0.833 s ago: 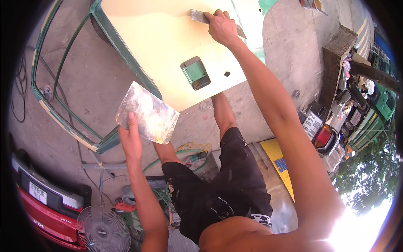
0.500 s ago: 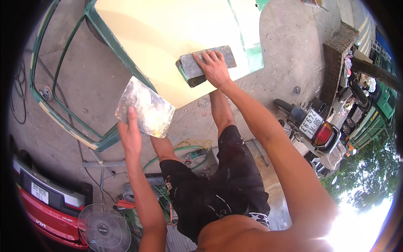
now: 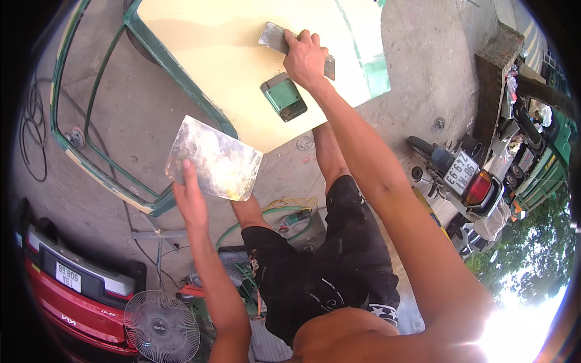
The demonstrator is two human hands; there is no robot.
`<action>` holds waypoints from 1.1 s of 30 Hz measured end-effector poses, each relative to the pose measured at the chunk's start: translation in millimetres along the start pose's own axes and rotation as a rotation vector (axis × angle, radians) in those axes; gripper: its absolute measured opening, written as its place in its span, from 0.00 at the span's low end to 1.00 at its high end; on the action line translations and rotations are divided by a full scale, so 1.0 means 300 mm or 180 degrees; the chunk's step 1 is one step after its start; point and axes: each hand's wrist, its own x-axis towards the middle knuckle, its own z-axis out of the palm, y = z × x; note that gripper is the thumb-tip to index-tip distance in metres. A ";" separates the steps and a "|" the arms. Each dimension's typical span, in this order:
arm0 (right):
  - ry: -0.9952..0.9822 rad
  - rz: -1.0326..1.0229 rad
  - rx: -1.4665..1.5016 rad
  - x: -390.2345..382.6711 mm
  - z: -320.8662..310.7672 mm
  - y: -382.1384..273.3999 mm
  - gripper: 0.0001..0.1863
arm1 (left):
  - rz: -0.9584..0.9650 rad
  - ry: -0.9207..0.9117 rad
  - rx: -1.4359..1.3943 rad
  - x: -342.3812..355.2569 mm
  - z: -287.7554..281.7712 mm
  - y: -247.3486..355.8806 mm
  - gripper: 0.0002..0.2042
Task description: The person applies body filler to a car door using metal spreaders, mixing the compound on one spreader and smoothing it onto the door surface.
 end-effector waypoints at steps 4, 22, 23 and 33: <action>0.0252 -0.0870 -0.0386 -0.236 0.094 0.011 0.35 | -0.0107 -0.0145 0.0017 0.015 0.015 0.012 0.32; 0.0465 -0.0145 -0.0186 -0.257 0.133 -0.039 0.36 | -0.0410 0.0195 -0.0591 0.000 0.034 0.051 0.31; 0.0464 -0.0136 -0.0207 -0.304 0.137 -0.021 0.36 | -0.0466 0.0177 -0.0764 0.004 0.036 0.046 0.31; -0.1102 0.1313 0.4465 -0.369 -0.580 -0.014 0.33 | -0.0710 -0.0645 -0.2255 -0.005 0.254 -0.020 0.26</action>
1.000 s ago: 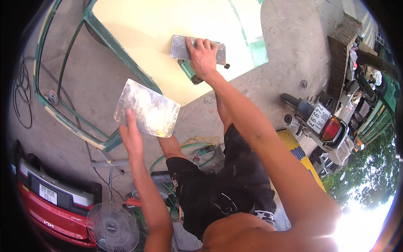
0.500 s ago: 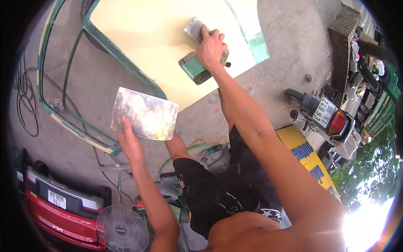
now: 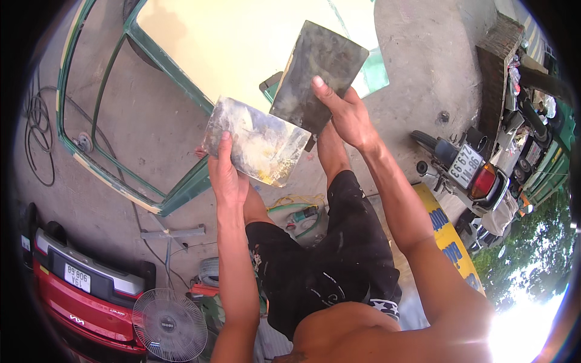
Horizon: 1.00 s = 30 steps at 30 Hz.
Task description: The person applies body filler to a car door using metal spreaders, mixing the compound on one spreader and smoothing it onto the door surface.
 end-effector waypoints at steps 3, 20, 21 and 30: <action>-0.0594 0.0514 -0.0460 -0.062 0.003 -0.021 0.35 | 0.0108 0.0162 0.0018 -0.014 0.068 -0.018 0.23; -0.0611 0.0835 -0.1332 -0.023 -0.043 0.168 0.22 | 0.1142 -0.0723 0.4181 -0.119 0.003 -0.042 0.28; -0.0664 0.0763 -0.1745 0.017 -0.080 0.178 0.21 | 0.0550 -0.0926 0.4529 -0.126 -0.015 -0.055 0.29; 0.0825 -0.1477 -0.4637 0.413 -0.052 0.428 0.33 | 0.0198 -0.0161 0.3614 -0.117 -0.194 -0.058 0.30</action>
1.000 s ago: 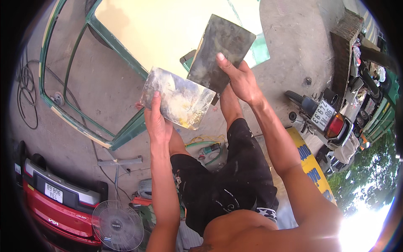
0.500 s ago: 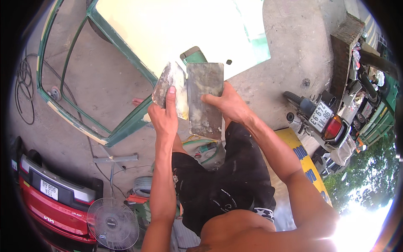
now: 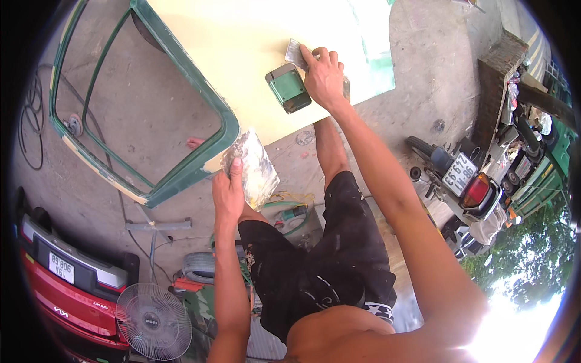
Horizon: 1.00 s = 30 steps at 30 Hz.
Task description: The person applies body filler to a car door using metal spreaders, mixing the compound on one spreader and smoothing it onto the door surface.
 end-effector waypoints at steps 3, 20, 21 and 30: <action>0.0217 -0.0105 -0.0260 0.016 0.076 -0.074 0.34 | 0.0077 0.0602 -0.0571 0.013 -0.066 0.010 0.31; 0.0349 -0.1024 -0.0647 0.117 -0.002 0.066 0.33 | -0.0097 0.0521 -0.0722 0.036 -0.100 -0.007 0.29; 0.0345 -0.1009 -0.0642 0.106 -0.002 0.067 0.33 | -0.0098 0.0511 -0.0709 0.044 -0.093 0.000 0.29; -0.0428 -0.2195 -0.1228 -0.002 -0.079 0.352 0.32 | -0.0108 0.0704 -0.0642 0.032 -0.136 -0.016 0.30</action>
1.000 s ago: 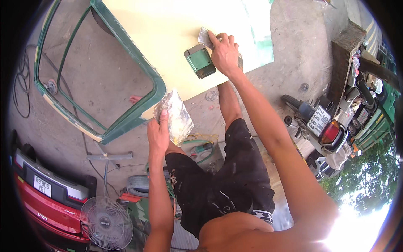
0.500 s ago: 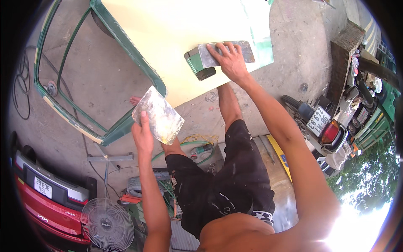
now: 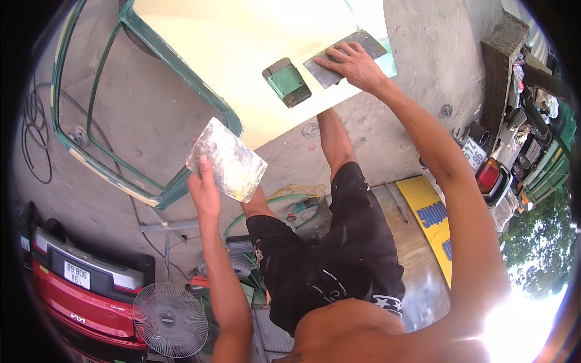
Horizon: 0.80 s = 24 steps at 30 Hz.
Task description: The person applies body filler to a car door using metal spreaders, mixing the compound on one spreader and smoothing it onto the door surface.
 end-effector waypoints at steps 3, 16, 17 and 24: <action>0.0547 0.0887 -0.0028 0.139 -0.036 0.123 0.37 | -0.0096 -0.0104 -0.0122 -0.002 0.009 0.018 0.30; -0.0577 0.0481 0.0667 -0.134 -0.140 -0.181 0.23 | 0.0077 -0.0162 -0.0118 -0.012 0.012 0.061 0.29; -0.0731 0.0825 0.1120 -0.140 -0.176 -0.210 0.20 | 0.0054 -0.0126 -0.0188 -0.019 0.011 0.062 0.29; -0.1819 0.2767 0.3549 -0.140 0.026 -0.333 0.22 | -0.0151 0.0005 -0.0235 -0.032 0.001 0.066 0.29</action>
